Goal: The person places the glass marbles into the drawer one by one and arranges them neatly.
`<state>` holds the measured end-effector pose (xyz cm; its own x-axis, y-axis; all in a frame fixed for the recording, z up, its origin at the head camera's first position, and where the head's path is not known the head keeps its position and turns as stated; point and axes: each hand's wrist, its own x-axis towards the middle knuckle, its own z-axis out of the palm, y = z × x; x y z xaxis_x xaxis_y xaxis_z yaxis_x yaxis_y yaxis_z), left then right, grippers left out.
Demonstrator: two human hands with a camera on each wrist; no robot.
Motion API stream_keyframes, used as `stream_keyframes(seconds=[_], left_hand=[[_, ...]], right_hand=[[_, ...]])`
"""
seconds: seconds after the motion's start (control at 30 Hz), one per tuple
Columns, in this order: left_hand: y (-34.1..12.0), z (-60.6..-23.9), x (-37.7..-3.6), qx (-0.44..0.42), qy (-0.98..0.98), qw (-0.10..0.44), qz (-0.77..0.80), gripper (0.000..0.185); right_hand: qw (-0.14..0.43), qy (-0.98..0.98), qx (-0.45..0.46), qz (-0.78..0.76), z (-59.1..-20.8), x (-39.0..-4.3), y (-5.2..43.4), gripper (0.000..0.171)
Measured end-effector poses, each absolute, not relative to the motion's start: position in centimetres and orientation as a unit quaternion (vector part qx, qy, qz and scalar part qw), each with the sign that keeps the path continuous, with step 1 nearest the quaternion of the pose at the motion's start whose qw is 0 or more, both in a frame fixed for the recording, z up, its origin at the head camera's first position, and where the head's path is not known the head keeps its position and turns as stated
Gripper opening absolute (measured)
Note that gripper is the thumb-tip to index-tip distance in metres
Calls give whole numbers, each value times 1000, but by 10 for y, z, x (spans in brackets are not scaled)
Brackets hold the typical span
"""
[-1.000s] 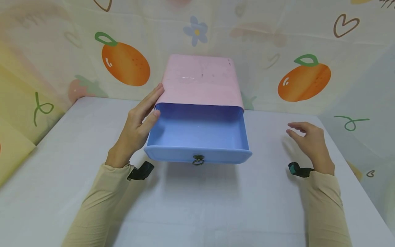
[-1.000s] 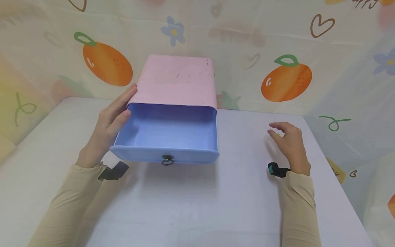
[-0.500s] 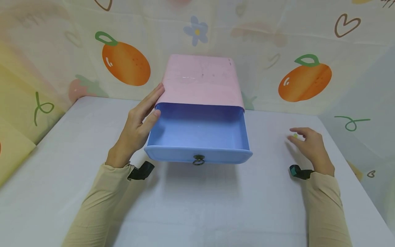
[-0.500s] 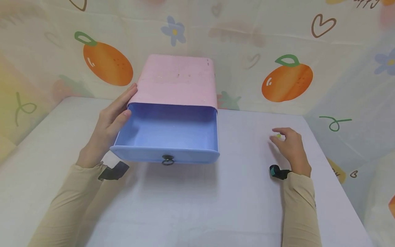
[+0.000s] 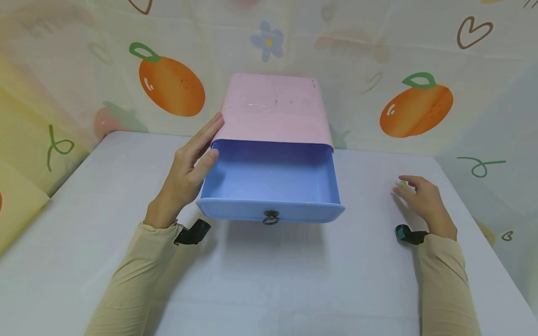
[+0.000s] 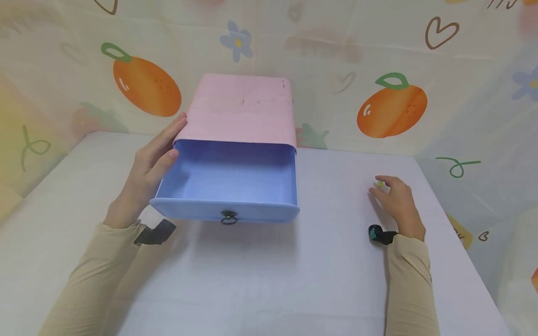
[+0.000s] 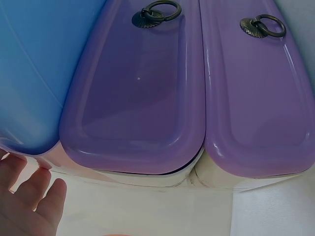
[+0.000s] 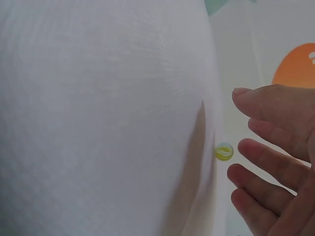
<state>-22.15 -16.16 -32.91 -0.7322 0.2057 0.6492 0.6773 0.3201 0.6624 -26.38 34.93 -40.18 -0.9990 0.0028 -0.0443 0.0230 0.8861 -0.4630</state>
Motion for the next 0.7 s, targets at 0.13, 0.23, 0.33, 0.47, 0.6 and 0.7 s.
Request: stream_keyframes(seconds=[0.13, 0.23, 0.33, 0.47, 0.6, 0.7], left_hand=[[-161, -328, -221, -282, -780, 231, -508, 53], [-161, -328, -221, -283, -778, 231, -511, 53], [-161, -329, -221, -284, -777, 232, -512, 53], [-161, -328, -221, -281, -778, 230, -513, 53], [-161, -328, -221, -277, -780, 229, -512, 54], [-161, -328, -221, -277, -780, 228, -513, 54]], right_hand=[[42, 970, 7, -240, -401, -264, 350, 58], [64, 968, 16, -242, -401, -265, 350, 62], [78, 967, 23, -241, -401, -266, 350, 65], [83, 968, 25, -237, -401, -266, 351, 65], [78, 969, 19, -234, -402, -265, 353, 64], [73, 970, 10, -232, -403, -264, 353, 62]])
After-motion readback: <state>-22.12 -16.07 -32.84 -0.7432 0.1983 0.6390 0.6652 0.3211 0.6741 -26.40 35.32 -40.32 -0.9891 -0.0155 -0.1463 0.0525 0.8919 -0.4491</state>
